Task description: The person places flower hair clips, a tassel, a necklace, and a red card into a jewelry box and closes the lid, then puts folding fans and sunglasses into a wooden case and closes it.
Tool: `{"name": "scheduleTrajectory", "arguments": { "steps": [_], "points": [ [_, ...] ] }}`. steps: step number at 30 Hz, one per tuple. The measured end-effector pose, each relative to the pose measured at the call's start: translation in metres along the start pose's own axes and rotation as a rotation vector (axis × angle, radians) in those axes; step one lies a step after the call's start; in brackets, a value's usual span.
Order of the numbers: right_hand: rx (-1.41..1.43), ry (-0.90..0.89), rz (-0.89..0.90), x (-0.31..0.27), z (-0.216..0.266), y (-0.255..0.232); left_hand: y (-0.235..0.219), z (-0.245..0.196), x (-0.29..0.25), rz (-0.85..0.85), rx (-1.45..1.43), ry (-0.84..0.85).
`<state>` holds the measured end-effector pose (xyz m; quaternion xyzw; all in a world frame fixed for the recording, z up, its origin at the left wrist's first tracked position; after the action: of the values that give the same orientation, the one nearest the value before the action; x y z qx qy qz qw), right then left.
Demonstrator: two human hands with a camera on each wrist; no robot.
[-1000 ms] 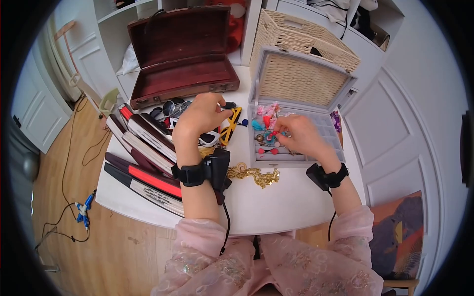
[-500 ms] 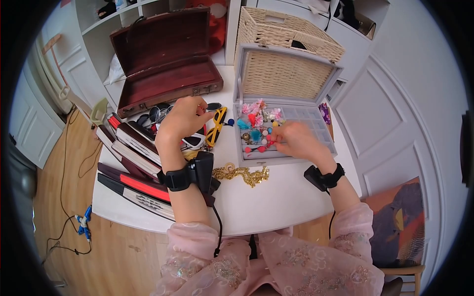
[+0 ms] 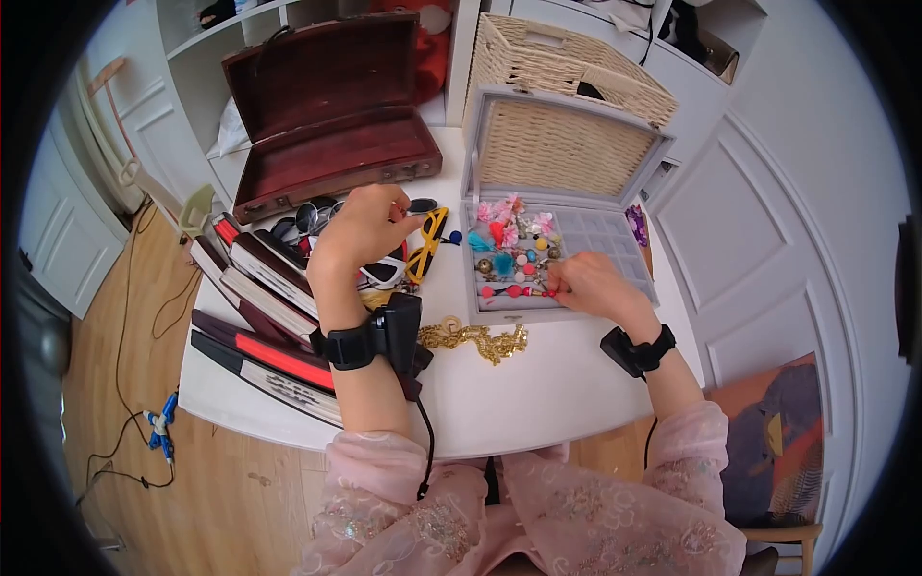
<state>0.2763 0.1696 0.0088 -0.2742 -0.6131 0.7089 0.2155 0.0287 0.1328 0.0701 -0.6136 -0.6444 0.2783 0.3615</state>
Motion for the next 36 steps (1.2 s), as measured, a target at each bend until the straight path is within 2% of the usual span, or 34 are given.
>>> {"name": "scheduleTrajectory", "arguments": {
  "steps": [8, 11, 13, 14, 16, 17, 19, 22, 30, 32, 36],
  "points": [
    [-0.11, 0.018, -0.126, 0.004, 0.019, -0.013, 0.001, 0.002, 0.002, 0.01, 0.015, 0.023],
    [-0.033, -0.066, -0.127, 0.014, 0.05, -0.015, 0.003, 0.003, 0.003, 0.024, 0.015, 0.015],
    [0.03, -0.242, -0.15, 0.021, 0.08, -0.013, 0.002, 0.002, 0.002, 0.024, 0.02, 0.017],
    [0.035, -0.243, -0.154, 0.027, 0.086, -0.008, 0.001, 0.002, 0.001, 0.018, 0.016, -0.001],
    [0.122, -0.375, -0.268, 0.035, 0.1, -0.004, 0.0, 0.004, 0.0, 0.014, 0.015, -0.015],
    [0.125, -0.372, -0.271, 0.042, 0.104, -0.001, -0.001, 0.006, 0.0, 0.001, -0.021, -0.014],
    [-0.067, -0.318, -0.102, 0.059, 0.112, 0.019, 0.0, 0.006, -0.002, 0.001, -0.052, -0.009],
    [-0.04, -0.347, -0.062, 0.07, 0.128, 0.024, -0.004, 0.007, -0.002, -0.015, -0.024, -0.03],
    [0.02, -0.41, -0.153, 0.085, 0.141, 0.036, -0.002, 0.012, -0.002, -0.012, -0.064, -0.04],
    [0.029, -0.455, -0.233, 0.083, 0.142, 0.034, -0.002, 0.013, -0.001, -0.014, -0.068, -0.037],
    [-0.006, -0.407, -0.143, 0.081, 0.136, 0.037, -0.002, 0.011, -0.001, -0.007, -0.066, -0.045]
  ]
}}
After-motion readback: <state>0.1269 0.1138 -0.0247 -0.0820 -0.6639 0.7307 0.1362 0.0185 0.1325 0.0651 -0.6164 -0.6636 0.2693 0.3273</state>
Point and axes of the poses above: each hand's wrist, its own x-axis towards the middle knuckle, its own y-axis out of the palm, z = x × y, the point moved 8 cm from there along x, towards the middle knuckle, and after that the axes turned 7 degrees about z, right-handed, at the moved point
